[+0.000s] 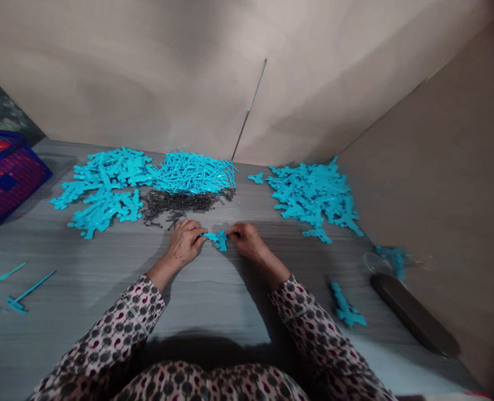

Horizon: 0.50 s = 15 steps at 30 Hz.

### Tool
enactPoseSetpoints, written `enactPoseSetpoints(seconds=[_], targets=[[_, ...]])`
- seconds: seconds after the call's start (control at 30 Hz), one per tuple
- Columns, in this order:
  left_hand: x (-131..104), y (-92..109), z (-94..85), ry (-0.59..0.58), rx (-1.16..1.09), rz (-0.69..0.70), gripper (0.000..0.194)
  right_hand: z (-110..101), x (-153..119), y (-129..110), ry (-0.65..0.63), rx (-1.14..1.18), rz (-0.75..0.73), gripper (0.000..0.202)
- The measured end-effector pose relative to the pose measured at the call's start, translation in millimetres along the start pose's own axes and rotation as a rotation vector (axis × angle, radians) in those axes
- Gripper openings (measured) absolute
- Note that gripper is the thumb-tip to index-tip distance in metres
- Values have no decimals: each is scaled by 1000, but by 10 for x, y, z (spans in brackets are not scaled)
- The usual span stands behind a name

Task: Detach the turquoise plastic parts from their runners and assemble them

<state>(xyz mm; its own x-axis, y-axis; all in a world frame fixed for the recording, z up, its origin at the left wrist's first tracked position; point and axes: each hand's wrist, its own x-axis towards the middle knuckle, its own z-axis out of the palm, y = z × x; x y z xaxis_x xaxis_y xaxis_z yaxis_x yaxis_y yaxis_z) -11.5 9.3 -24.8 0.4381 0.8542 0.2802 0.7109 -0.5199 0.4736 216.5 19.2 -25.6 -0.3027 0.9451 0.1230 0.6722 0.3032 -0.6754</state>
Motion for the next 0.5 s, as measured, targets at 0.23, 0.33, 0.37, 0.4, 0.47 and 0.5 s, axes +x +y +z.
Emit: enactPoseSetpoints(seconds=[0.23, 0.33, 0.37, 0.4, 0.47, 0.5], targets=[[0, -5, 6, -3, 0, -8, 20, -12, 28, -35, -14, -49, 24, 19], [3, 5, -2, 4, -5, -11, 20, -8, 25, -46, -13, -40, 33, 18], [4, 10, -7, 3, -9, -11, 20, -6, 21, -49, -10, -38, 37, 18], [4, 17, -14, 2, -13, -12, 20, -3, 17, -52, -6, -36, 40, 18], [4, 34, -29, 4, -27, -14, 20, 0, 9, -59, 7, -34, 42, 19], [4, 44, -37, 7, -36, -17, 20, -1, 5, -64, 9, -35, 39, 18]])
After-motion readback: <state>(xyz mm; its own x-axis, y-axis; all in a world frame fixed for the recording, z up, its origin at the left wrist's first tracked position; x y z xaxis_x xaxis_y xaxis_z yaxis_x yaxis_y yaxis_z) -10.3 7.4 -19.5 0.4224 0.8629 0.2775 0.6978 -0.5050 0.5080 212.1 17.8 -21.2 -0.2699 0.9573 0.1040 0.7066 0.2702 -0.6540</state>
